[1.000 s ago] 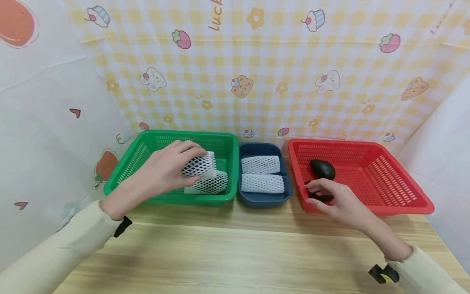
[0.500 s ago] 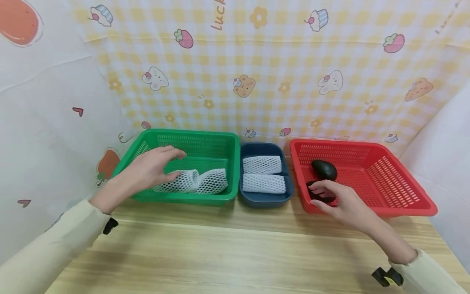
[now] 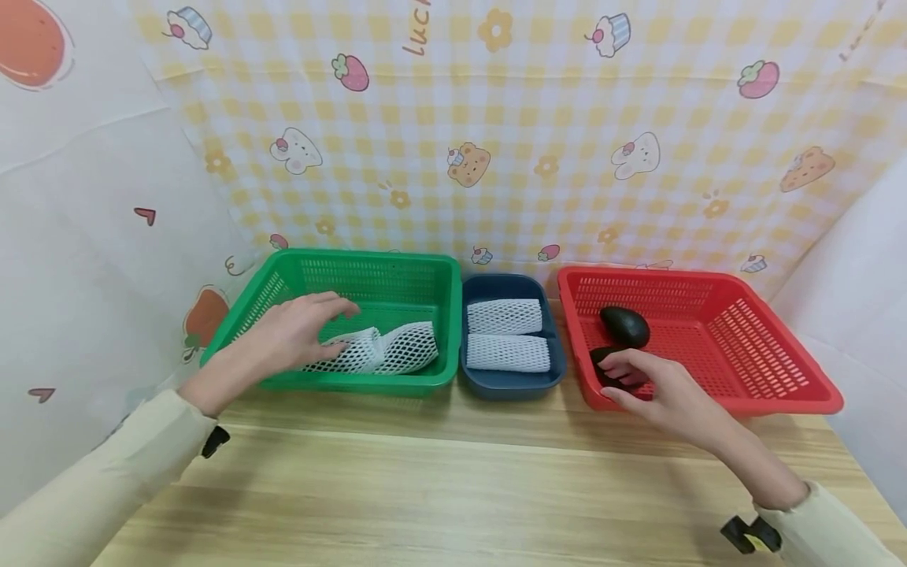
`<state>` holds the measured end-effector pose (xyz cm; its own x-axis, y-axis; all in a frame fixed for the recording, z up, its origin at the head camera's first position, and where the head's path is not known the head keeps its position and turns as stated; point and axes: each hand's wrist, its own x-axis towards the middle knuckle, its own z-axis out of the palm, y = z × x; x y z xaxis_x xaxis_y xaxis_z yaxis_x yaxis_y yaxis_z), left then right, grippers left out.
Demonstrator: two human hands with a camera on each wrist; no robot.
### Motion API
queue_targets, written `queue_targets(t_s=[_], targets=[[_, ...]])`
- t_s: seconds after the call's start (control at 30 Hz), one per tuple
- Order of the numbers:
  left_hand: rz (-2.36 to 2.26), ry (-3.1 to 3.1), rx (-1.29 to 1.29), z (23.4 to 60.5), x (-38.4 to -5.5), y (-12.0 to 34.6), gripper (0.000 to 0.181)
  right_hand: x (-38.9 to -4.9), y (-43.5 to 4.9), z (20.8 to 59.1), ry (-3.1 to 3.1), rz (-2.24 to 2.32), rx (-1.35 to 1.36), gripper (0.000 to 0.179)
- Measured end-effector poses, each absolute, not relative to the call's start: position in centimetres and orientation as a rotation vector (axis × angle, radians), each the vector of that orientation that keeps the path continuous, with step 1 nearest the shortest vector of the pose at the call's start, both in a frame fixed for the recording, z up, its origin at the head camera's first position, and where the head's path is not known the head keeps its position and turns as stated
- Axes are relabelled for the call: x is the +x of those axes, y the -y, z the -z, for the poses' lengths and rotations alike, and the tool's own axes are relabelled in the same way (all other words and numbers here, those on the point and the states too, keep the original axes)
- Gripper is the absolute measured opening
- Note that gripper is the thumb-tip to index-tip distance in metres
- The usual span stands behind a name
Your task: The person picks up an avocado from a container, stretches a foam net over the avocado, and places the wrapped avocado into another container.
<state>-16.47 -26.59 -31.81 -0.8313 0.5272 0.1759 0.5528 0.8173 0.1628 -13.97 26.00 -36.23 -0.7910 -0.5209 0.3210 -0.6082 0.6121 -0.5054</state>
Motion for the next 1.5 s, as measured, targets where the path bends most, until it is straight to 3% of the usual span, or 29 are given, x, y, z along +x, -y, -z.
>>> queue_targets(t_s=[0.63, 0.87, 1.5], targets=[[0.316, 2.848, -0.929, 31.3, -16.7, 25.0, 0.031, -13.8, -26.9, 36.0, 2.822, -0.792, 1.073, 0.022], [0.333, 2.827, -1.01, 30.8, -17.1, 23.0, 0.024, -14.1, -27.0, 35.8, 2.858, -0.792, 1.126, 0.019], [0.369, 2.832, -1.154, 30.2, -18.2, 16.2, 0.028, -14.3, -26.8, 35.4, 2.916, -0.788, 1.123, 0.016]])
